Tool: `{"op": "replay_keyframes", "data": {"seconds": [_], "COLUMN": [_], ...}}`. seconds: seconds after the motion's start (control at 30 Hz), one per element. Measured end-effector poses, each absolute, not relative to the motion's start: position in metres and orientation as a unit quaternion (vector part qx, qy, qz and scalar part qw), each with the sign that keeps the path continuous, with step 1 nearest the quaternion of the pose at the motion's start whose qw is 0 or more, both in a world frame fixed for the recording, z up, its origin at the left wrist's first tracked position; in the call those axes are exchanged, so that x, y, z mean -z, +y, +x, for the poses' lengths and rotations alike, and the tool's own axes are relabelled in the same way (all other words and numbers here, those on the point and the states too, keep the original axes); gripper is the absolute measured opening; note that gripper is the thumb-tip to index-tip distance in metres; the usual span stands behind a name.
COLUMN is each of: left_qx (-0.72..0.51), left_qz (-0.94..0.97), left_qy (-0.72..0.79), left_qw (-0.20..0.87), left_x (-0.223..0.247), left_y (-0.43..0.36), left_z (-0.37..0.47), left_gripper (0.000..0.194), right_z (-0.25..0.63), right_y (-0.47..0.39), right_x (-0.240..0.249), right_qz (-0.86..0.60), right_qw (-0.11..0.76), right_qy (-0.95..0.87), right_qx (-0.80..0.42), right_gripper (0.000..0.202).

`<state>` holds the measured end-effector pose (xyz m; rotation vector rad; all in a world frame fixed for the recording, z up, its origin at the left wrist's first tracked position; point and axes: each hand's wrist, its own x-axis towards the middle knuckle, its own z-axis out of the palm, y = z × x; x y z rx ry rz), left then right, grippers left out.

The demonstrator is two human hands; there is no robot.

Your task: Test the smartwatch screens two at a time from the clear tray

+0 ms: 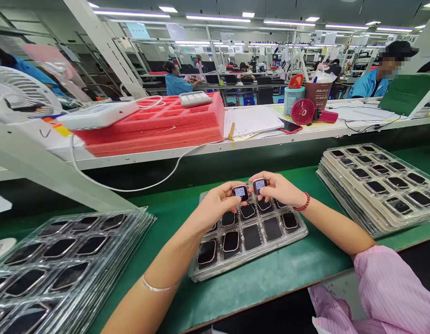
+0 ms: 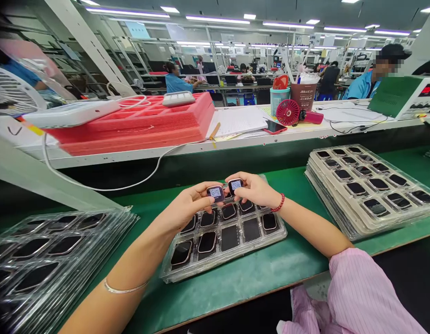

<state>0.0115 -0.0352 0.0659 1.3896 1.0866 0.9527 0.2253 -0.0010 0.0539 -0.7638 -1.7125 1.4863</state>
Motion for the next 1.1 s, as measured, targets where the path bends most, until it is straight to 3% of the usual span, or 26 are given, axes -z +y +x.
{"op": "replay_keyframes", "data": {"seconds": [0.53, 1.1], "left_qx": [-0.417, -0.427], "left_qz": [0.593, 0.600], "left_qy": [0.447, 0.427], "left_qw": [0.524, 0.524], "left_x": [-0.074, -0.069], "left_y": [-0.047, -0.046], "left_z": [0.010, 0.012], "left_gripper": [0.028, 0.023], "right_z": [0.220, 0.223], "right_y": [-0.014, -0.021], "right_x": [-0.045, -0.048], "right_qz": [-0.312, -0.322], "right_qw": [0.356, 0.346], "right_qy": [-0.689, -0.723], "right_qx": [-0.548, -0.504], "right_gripper": [0.027, 0.026]}}
